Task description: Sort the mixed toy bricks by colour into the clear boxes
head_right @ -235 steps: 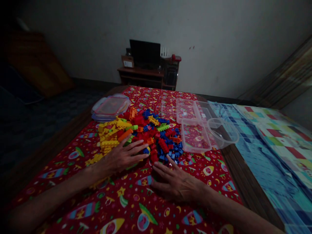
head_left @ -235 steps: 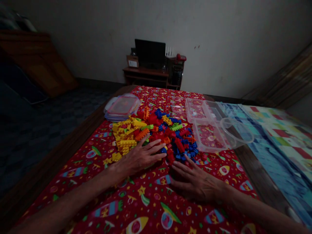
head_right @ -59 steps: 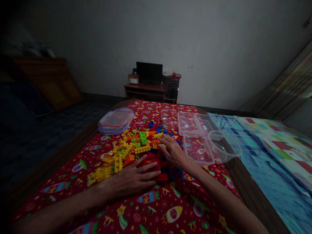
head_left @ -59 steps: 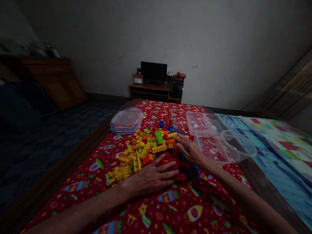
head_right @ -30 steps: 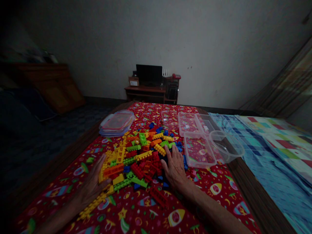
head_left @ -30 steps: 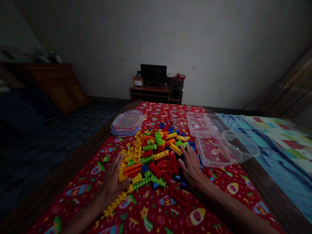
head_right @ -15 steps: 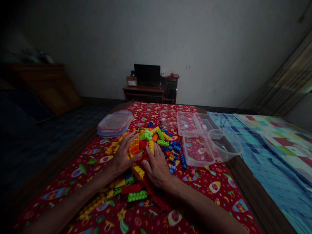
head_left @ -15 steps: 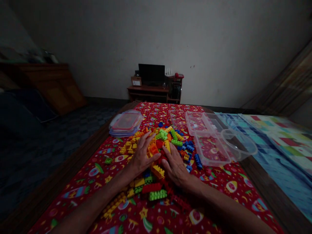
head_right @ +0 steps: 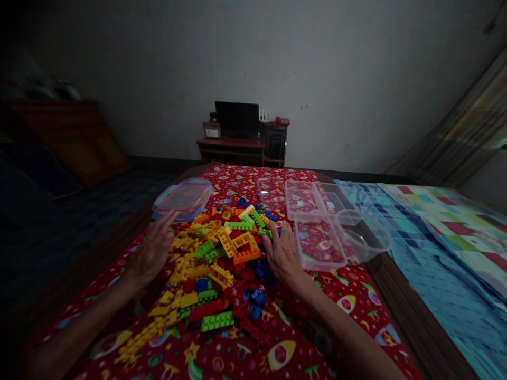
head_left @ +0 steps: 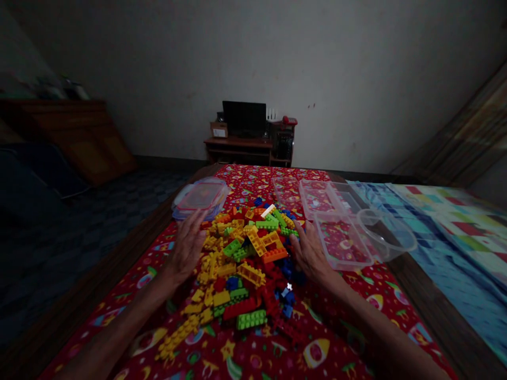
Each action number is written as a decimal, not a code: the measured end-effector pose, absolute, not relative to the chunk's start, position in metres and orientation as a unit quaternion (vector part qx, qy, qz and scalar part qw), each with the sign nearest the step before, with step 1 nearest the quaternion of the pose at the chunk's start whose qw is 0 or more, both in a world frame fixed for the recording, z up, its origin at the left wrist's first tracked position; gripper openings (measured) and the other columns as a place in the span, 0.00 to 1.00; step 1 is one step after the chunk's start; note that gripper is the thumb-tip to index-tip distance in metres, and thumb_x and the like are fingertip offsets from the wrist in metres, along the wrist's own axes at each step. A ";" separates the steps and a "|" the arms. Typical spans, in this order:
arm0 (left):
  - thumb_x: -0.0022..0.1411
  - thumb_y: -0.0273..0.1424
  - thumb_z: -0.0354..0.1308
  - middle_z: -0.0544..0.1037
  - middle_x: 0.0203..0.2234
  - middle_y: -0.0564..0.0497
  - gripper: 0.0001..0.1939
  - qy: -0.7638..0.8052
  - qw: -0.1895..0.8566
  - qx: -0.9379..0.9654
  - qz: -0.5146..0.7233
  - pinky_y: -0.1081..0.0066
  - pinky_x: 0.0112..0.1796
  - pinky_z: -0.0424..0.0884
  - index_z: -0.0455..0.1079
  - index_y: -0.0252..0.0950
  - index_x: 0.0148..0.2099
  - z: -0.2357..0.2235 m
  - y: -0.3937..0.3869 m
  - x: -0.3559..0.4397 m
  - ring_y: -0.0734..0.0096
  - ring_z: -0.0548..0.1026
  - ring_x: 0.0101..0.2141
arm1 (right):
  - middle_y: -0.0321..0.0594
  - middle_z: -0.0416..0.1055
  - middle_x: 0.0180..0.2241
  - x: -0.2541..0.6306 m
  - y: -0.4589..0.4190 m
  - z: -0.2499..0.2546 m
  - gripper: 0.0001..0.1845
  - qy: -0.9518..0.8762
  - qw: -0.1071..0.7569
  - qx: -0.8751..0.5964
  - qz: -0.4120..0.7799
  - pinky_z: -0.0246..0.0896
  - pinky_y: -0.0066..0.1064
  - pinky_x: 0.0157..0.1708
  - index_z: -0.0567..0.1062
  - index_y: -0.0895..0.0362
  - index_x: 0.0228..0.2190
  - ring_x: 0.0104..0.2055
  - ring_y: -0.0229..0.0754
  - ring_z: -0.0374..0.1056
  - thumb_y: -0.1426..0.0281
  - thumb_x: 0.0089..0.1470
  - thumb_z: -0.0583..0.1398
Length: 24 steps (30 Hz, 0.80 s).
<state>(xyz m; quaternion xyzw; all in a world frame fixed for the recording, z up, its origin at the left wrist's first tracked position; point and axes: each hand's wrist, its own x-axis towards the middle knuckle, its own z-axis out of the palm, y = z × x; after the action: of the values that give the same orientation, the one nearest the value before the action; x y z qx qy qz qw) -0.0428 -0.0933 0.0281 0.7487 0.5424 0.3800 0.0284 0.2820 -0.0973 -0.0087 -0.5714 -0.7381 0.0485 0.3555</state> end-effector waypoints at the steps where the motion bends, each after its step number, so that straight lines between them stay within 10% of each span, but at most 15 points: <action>1: 0.68 0.44 0.32 0.55 0.63 0.47 0.28 0.583 0.021 0.721 0.374 0.49 0.62 0.40 0.49 0.43 0.66 0.018 -0.095 -0.059 0.58 0.50 0.63 | 0.55 0.55 0.60 0.281 -0.091 -0.011 0.30 -0.729 0.339 -0.592 0.057 0.48 0.58 0.57 0.57 0.56 0.60 0.63 0.57 0.48 0.56 0.62 0.42; 6: 0.66 0.47 0.32 0.54 0.63 0.39 0.33 0.678 0.100 0.663 0.303 0.45 0.60 0.46 0.47 0.35 0.66 -0.027 -0.101 -0.095 0.53 0.50 0.64 | 0.54 0.66 0.51 0.262 -0.079 -0.016 0.27 -0.723 0.298 -0.620 0.058 0.55 0.52 0.51 0.62 0.56 0.57 0.54 0.54 0.62 0.58 0.63 0.43; 24: 0.57 0.50 0.53 0.63 0.58 0.44 0.33 0.560 0.186 0.657 0.469 0.53 0.58 0.56 0.58 0.41 0.61 0.014 -0.088 0.024 0.55 0.60 0.59 | 0.51 0.58 0.58 0.217 -0.080 -0.029 0.28 -0.745 0.361 -0.553 0.094 0.52 0.50 0.56 0.56 0.55 0.61 0.61 0.53 0.53 0.65 0.61 0.45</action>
<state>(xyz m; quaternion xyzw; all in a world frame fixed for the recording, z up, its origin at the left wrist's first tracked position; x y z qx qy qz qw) 0.0245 -0.0879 0.0136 0.6571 0.5597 0.4693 0.1860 0.2168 -0.0797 -0.0291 -0.5528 -0.7453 0.0940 0.3607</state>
